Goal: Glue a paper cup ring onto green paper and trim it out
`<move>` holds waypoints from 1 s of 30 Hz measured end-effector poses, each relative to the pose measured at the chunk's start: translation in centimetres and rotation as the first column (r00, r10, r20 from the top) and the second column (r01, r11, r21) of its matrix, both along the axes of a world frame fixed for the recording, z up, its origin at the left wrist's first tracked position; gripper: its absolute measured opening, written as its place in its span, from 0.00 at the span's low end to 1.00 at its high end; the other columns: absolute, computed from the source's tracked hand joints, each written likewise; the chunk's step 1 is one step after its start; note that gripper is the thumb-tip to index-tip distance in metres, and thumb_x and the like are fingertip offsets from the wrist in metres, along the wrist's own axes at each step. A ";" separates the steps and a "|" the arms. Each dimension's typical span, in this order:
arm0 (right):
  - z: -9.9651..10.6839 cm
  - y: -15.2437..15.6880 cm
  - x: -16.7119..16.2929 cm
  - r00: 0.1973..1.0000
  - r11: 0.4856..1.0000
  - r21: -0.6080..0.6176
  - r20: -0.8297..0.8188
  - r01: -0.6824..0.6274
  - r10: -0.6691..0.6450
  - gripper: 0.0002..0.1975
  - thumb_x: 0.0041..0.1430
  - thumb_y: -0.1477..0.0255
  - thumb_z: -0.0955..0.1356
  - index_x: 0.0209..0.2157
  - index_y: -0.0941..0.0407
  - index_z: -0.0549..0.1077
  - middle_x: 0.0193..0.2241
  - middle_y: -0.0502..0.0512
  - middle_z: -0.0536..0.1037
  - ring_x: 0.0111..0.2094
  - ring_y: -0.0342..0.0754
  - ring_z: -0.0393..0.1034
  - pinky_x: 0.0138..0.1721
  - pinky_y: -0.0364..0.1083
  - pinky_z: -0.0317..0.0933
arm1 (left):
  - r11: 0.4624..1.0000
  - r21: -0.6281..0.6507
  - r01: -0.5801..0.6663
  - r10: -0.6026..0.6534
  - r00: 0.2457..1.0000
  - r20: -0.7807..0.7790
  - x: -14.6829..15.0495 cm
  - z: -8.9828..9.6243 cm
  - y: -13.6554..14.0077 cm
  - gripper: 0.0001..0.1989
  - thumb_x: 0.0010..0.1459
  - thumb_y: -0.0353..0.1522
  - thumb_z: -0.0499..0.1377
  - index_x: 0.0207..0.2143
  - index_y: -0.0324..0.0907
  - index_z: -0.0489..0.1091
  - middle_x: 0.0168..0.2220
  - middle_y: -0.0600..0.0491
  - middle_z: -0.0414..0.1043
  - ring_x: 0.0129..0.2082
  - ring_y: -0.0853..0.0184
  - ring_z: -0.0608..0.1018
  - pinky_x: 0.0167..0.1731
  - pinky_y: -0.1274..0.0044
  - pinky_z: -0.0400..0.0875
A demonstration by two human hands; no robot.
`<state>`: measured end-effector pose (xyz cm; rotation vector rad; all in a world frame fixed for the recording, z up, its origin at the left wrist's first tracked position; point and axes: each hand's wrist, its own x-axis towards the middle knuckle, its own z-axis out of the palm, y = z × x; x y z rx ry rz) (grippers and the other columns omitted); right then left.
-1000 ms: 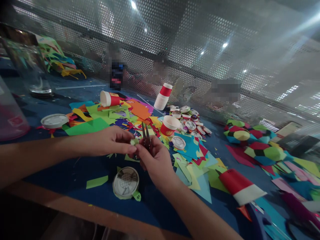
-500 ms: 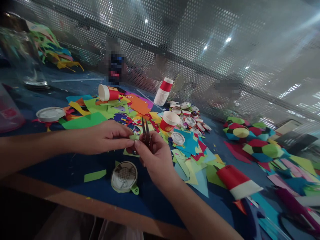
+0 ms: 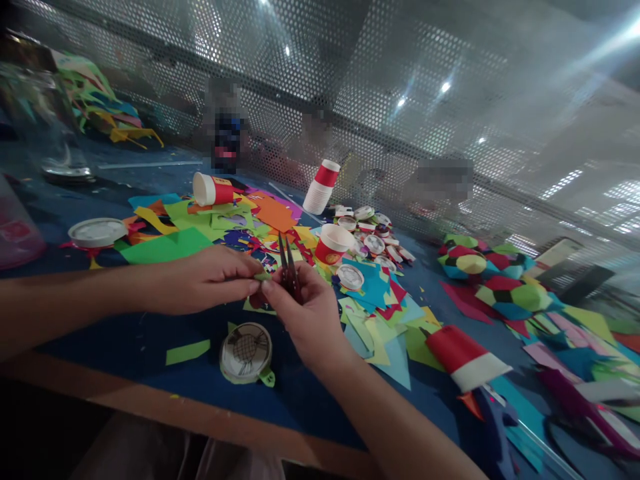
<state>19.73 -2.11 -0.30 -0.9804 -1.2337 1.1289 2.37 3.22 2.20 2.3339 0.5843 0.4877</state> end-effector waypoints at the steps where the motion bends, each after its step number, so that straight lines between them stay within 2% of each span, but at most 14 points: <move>1: 0.0 0.0 0.0 1.000 1.000 0.002 0.002 -0.002 0.001 0.12 0.46 0.69 0.77 0.27 0.55 0.71 0.19 0.43 0.67 0.14 0.35 0.54 0.13 0.37 0.47 | 1.000 -0.003 0.001 -0.001 1.000 -0.006 0.0 0.0 0.0 0.16 0.62 0.34 0.47 0.31 0.37 0.72 0.30 0.51 0.74 0.31 0.67 0.74 0.33 0.78 0.64; 6: 0.1 -0.1 0.0 0.999 0.999 -0.029 -0.027 -0.033 0.032 0.12 0.47 0.69 0.77 0.27 0.56 0.71 0.17 0.43 0.66 0.14 0.34 0.54 0.13 0.36 0.47 | 0.999 0.019 -0.031 0.032 0.999 -0.022 0.2 -0.1 -0.1 0.19 0.62 0.37 0.46 0.30 0.37 0.72 0.30 0.50 0.73 0.32 0.66 0.73 0.33 0.77 0.63; 12: 0.3 -0.2 -0.1 0.999 0.997 -0.078 -0.031 0.009 -0.011 0.15 0.46 0.66 0.77 0.26 0.56 0.69 0.14 0.42 0.66 0.12 0.34 0.52 0.12 0.36 0.45 | 0.988 0.089 -0.126 0.125 0.992 0.012 0.1 -0.2 -0.1 0.14 0.57 0.39 0.51 0.27 0.39 0.69 0.25 0.54 0.69 0.27 0.69 0.69 0.28 0.79 0.60; 21: 0.1 -0.2 0.1 0.995 0.999 -0.041 0.102 0.012 -0.007 0.14 0.52 0.64 0.74 0.26 0.57 0.68 0.15 0.43 0.67 0.13 0.36 0.54 0.12 0.37 0.46 | 0.982 -0.104 -0.159 0.165 0.985 0.049 0.2 -0.4 0.3 0.13 0.55 0.39 0.53 0.27 0.40 0.69 0.24 0.56 0.68 0.27 0.69 0.70 0.28 0.79 0.61; 26: 0.0 -0.1 0.1 0.994 0.998 -0.051 0.103 0.038 -0.033 0.16 0.50 0.62 0.75 0.27 0.56 0.67 0.14 0.42 0.65 0.12 0.36 0.52 0.12 0.38 0.45 | 0.972 -0.156 -0.178 0.205 0.962 0.180 0.5 -0.8 0.6 0.09 0.52 0.37 0.57 0.28 0.40 0.67 0.25 0.57 0.66 0.26 0.71 0.67 0.27 0.78 0.60; 30: -0.2 0.0 0.3 0.999 0.999 -0.031 0.044 0.010 -0.009 0.16 0.51 0.60 0.74 0.31 0.56 0.69 0.18 0.44 0.68 0.14 0.36 0.54 0.14 0.38 0.47 | 0.938 -0.286 -0.195 0.276 0.920 0.279 0.5 -0.4 0.4 0.10 0.51 0.37 0.59 0.25 0.40 0.67 0.23 0.58 0.63 0.25 0.73 0.64 0.25 0.79 0.58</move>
